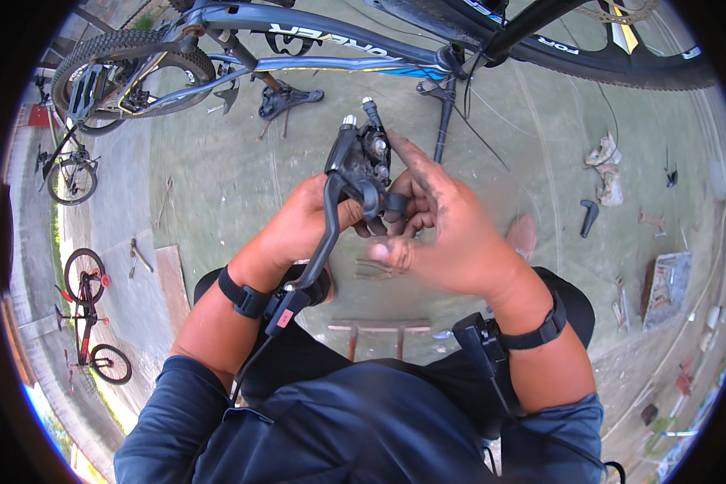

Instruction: The person threads a brake cable into a bicycle brake lever and then manually fits the internal components and the lever handle into the housing.

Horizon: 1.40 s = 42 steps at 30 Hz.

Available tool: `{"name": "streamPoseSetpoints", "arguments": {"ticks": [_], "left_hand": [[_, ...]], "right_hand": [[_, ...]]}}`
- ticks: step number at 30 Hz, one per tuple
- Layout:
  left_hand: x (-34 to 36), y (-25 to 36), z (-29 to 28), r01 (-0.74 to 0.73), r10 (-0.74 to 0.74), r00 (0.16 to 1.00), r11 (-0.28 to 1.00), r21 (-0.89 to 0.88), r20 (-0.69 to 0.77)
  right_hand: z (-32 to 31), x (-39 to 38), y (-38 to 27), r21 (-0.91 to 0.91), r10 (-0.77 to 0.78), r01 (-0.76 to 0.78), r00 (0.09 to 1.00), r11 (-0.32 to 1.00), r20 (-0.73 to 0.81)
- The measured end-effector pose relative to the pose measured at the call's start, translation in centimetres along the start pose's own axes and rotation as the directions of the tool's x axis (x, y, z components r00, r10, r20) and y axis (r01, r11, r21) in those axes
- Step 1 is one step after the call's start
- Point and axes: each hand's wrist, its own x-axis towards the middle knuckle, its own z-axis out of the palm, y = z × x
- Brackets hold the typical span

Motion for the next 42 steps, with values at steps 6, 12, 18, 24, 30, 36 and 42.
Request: {"name": "streamPoseSetpoints", "arguments": {"ticks": [6, 12, 18, 24, 30, 36, 42], "left_hand": [[0.3, -0.7, 0.2, -0.002, 0.002, 1.000, 0.997, -0.080, -0.001], [0.1, -0.3, 0.1, -0.022, 0.018, 0.999, 0.990, -0.137, -0.030], [0.2, -0.2, -0.1, -0.082, 0.066, 0.992, 0.985, -0.150, -0.112], [-0.1, 0.3, -0.1, -0.086, 0.067, 0.988, 0.986, -0.145, -0.136], [0.0, 0.1, -0.4, -0.126, 0.099, 0.984, 0.974, -0.187, -0.148], [0.0, -0.2, -0.6, -0.132, 0.100, 0.980, 0.974, -0.185, -0.174], [0.0, -0.1, -0.7, -0.147, 0.120, 0.979, 0.976, -0.163, -0.163]], "right_hand": [[-1.0, 0.6, -0.2, 0.208, 0.225, -0.207, 0.972, 0.956, -0.067], [-1.7, 0.8, 1.2, 0.510, 0.252, -0.202, 0.967, 0.836, -0.029], [-1.2, 1.2, 1.4, 0.598, 0.200, -0.156, 0.980, 0.786, -0.007], [-1.6, 1.4, 2.1, 0.672, 0.189, -0.172, 0.981, 0.720, 0.049], [-1.4, 1.5, 2.1, 0.732, 0.170, -0.169, 0.983, 0.660, 0.073], [-1.3, 1.6, 2.1, 0.750, 0.168, -0.182, 0.981, 0.635, 0.096], [-1.4, 1.7, 2.1, 0.755, 0.172, -0.191, 0.980, 0.627, 0.105]]}}
